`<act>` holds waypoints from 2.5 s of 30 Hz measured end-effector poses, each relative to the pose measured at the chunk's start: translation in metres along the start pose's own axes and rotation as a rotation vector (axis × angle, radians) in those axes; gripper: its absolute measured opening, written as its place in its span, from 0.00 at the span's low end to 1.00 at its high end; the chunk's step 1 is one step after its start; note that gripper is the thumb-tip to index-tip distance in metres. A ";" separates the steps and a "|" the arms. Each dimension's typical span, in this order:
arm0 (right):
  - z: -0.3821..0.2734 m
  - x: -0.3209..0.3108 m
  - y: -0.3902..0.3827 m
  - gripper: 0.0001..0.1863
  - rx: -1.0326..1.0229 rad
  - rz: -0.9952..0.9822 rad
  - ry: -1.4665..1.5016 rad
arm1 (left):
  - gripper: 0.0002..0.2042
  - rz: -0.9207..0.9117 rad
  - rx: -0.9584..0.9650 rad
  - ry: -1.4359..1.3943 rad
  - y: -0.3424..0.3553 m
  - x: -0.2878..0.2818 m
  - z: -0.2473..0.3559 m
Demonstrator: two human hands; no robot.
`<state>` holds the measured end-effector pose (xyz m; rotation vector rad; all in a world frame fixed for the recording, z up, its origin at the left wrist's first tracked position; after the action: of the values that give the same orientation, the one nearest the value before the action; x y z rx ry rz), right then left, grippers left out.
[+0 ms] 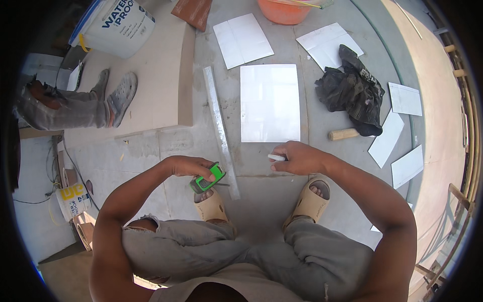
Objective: The person sits on the floor and repeatedly measures and marks white rectangular tiles using a tape measure, a metal ruler, and a marker. They wipe the tiles with a dark cloth between measurements and arrange them on the floor.
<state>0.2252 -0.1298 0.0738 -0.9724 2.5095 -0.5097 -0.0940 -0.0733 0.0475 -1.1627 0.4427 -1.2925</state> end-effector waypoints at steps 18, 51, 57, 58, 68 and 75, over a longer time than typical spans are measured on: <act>-0.009 0.053 0.020 0.16 0.224 -0.033 0.582 | 0.35 -0.035 -0.037 0.384 0.049 0.032 0.083; 0.131 -0.015 -0.025 0.12 0.430 0.390 0.915 | 0.43 0.410 -0.272 0.763 0.050 -0.079 0.031; 0.124 -0.053 -0.033 0.11 0.417 0.503 0.831 | 0.42 0.414 -0.253 0.740 0.052 -0.082 0.026; 0.115 -0.054 -0.030 0.12 0.400 0.514 0.811 | 0.42 0.415 -0.241 0.753 0.053 -0.082 0.026; 0.091 -0.040 -0.014 0.12 0.390 0.475 0.670 | 0.43 0.392 -0.237 0.791 0.049 -0.080 0.028; 0.071 -0.070 -0.023 0.20 0.265 0.621 0.720 | 0.41 0.406 -0.238 0.807 0.045 -0.073 0.035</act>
<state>0.3193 -0.1102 0.0401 0.1591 3.0221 -1.0784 -0.0644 0.0002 0.0000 -0.6363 1.3785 -1.3233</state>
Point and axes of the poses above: each hand's wrist, its own y-axis towards the middle knuckle, its own x-axis out of the palm, z = x × y, the point moved 4 cm from there along y, towards the middle knuckle, and after that the axes turned 1 degree about -x, right-handed, at the moved point
